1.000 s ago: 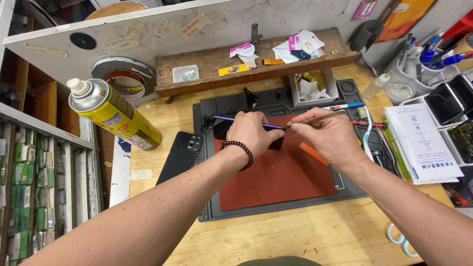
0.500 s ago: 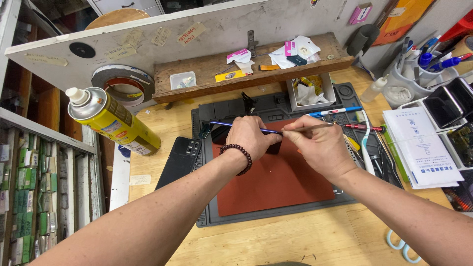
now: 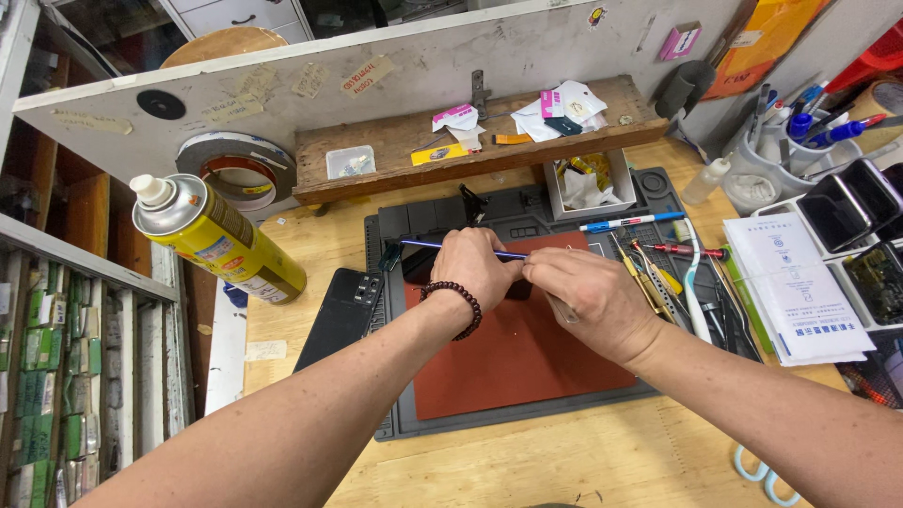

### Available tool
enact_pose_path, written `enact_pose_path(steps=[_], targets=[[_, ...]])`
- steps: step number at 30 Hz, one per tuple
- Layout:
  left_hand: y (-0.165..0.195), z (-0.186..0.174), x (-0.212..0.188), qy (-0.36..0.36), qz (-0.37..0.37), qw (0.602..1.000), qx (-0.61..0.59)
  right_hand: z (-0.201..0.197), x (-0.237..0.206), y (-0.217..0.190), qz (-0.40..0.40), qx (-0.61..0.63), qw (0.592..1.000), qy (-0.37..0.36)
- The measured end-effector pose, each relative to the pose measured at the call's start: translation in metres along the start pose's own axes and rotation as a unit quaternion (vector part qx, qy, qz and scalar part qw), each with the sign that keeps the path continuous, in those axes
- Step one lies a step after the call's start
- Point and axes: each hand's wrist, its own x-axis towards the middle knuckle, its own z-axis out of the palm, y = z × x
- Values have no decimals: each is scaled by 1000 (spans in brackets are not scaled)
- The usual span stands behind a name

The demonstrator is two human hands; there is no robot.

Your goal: The person uses a small screwdriver to remove screws from the back of a disassembled smartphone. They then use a metal prying tool to separate the back cover from the phone body. The person continues to pry around the edges to fully detach the back cover.

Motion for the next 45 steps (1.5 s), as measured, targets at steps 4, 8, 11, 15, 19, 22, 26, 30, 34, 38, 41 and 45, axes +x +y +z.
enact_pose_path(steps=[4, 8, 11, 15, 19, 22, 26, 30, 34, 38, 41, 45], targets=[[1, -3, -2, -60, -64, 996, -11, 1, 9, -1, 242, 89, 966, -28], [1, -7, -8, -51, -19, 998, -8, -8, 22, 16, 399, 211, 888, -91], [0, -10, -6, -71, -21, 997, -4, -8, 15, 12, 176, 116, 976, -48], [-12, -21, 4, -100, 27, 994, 22, -7, 1, 3, 56, 32, 997, -43], [-17, -24, 9, -92, 30, 994, 44, 0, 7, 11, 268, 186, 945, 0], [-18, -25, 11, -121, 14, 992, 36, 1, 20, 30, 431, 381, 818, 28], [-16, -27, 13, -126, 8, 992, 25, 6, 22, 32, 429, 289, 855, -42], [-16, -28, 11, -131, -2, 991, 24, 7, 24, 28, 439, 259, 858, -70], [-15, -26, 11, -126, 0, 992, 29, 5, 27, 29, 406, 240, 878, -82], [-15, -26, 11, -122, 4, 992, 31, 4, 27, 27, 427, 243, 866, -94], [-14, -25, 11, -122, -5, 992, 21, 6, 23, 18, 327, 233, 914, -65], [-15, -24, 12, -107, -13, 994, 15, 11, 19, 2, 129, 86, 988, -23]])
